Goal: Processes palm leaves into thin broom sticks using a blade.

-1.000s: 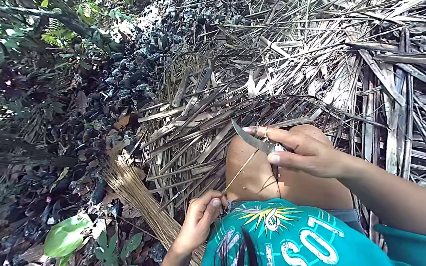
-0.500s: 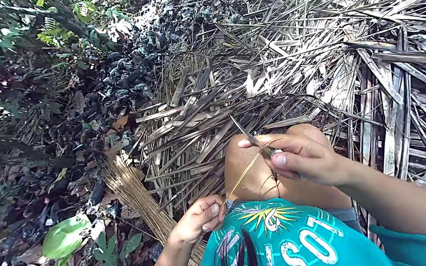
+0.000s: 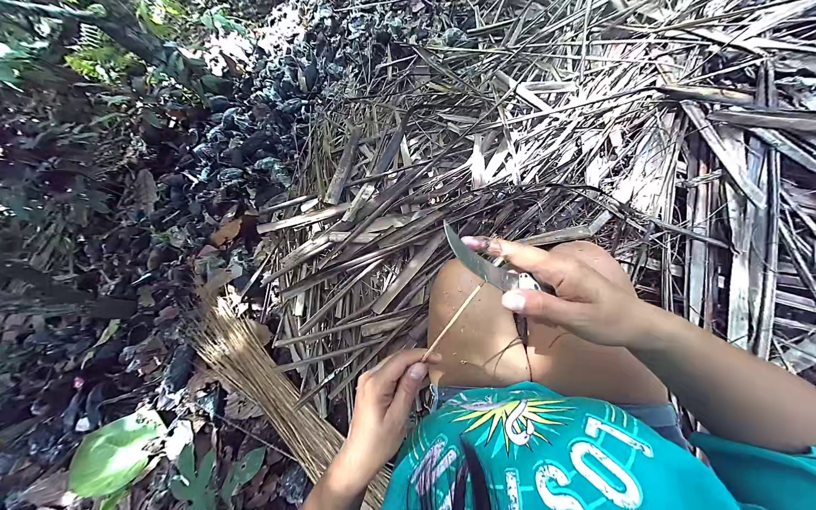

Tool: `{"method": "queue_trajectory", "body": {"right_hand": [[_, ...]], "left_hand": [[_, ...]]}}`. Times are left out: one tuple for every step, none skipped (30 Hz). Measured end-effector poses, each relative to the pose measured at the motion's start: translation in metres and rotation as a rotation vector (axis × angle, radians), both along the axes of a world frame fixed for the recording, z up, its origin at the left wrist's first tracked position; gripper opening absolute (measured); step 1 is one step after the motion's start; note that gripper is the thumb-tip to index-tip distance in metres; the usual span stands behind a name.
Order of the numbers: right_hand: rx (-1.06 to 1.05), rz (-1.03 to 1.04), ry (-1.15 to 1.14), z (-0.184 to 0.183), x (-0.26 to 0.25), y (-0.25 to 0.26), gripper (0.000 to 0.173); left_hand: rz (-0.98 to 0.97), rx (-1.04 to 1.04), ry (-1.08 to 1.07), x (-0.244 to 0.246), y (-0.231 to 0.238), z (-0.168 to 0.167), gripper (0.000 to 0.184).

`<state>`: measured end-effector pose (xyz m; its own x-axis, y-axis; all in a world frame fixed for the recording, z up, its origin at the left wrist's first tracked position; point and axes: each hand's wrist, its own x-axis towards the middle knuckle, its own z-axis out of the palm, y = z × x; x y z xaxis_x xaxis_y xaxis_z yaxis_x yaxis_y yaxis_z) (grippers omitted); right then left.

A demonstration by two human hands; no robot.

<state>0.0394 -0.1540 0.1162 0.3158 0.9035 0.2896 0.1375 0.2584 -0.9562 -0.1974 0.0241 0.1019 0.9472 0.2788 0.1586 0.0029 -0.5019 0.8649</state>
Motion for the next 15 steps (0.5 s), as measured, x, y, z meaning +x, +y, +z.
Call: {"method": "queue_trajectory", "body": {"right_hand": [[0.002,0.114,0.121,0.001,0.002,-0.001,0.052],[0.007,0.220,0.236,0.001,0.003,-0.001,0.050],[0.018,0.306,0.331,0.000,0.005,-0.001,0.048],[0.029,0.357,0.395,-0.001,0.007,-0.001,0.047],[0.038,0.383,0.428,-0.002,0.007,-0.002,0.047],[0.041,0.377,0.432,-0.002,0.006,-0.002,0.048],[0.040,0.333,0.409,-0.001,0.004,-0.002,0.048],[0.045,0.260,0.362,0.000,0.000,-0.003,0.047],[0.053,0.163,0.290,0.002,-0.004,-0.003,0.045],[0.070,0.054,0.190,0.002,-0.008,-0.002,0.044],[0.090,-0.044,0.061,0.002,-0.011,-0.001,0.044],[0.107,-0.123,-0.082,-0.001,-0.011,0.000,0.046],[0.113,-0.194,-0.240,-0.003,-0.010,0.001,0.048],[0.113,-0.278,-0.408,-0.006,-0.009,0.002,0.049],[0.130,-0.363,-0.540,-0.010,-0.009,0.004,0.048]], "left_hand": [[-0.050,-0.104,0.029,0.000,0.002,0.002,0.035],[-0.100,-0.207,0.055,-0.001,0.003,0.004,0.034],[-0.147,-0.302,0.078,-0.001,0.005,0.005,0.033],[-0.189,-0.384,0.097,-0.001,0.006,0.005,0.031],[-0.225,-0.458,0.113,-0.001,0.006,0.006,0.029],[-0.249,-0.519,0.126,-0.002,0.007,0.006,0.028],[-0.263,-0.568,0.140,-0.001,0.007,0.007,0.027],[-0.270,-0.613,0.152,-0.001,0.007,0.008,0.026],[-0.274,-0.659,0.164,0.000,0.006,0.009,0.025],[-0.279,-0.716,0.181,0.000,0.005,0.010,0.024],[-0.287,-0.790,0.196,0.000,0.004,0.010,0.022],[-0.297,-0.872,0.212,0.001,0.002,0.010,0.021],[-0.308,-0.951,0.228,0.001,0.001,0.011,0.020],[-0.315,-1.024,0.245,0.001,0.000,0.011,0.020],[-0.321,-1.075,0.264,0.000,-0.001,0.011,0.019]]}}
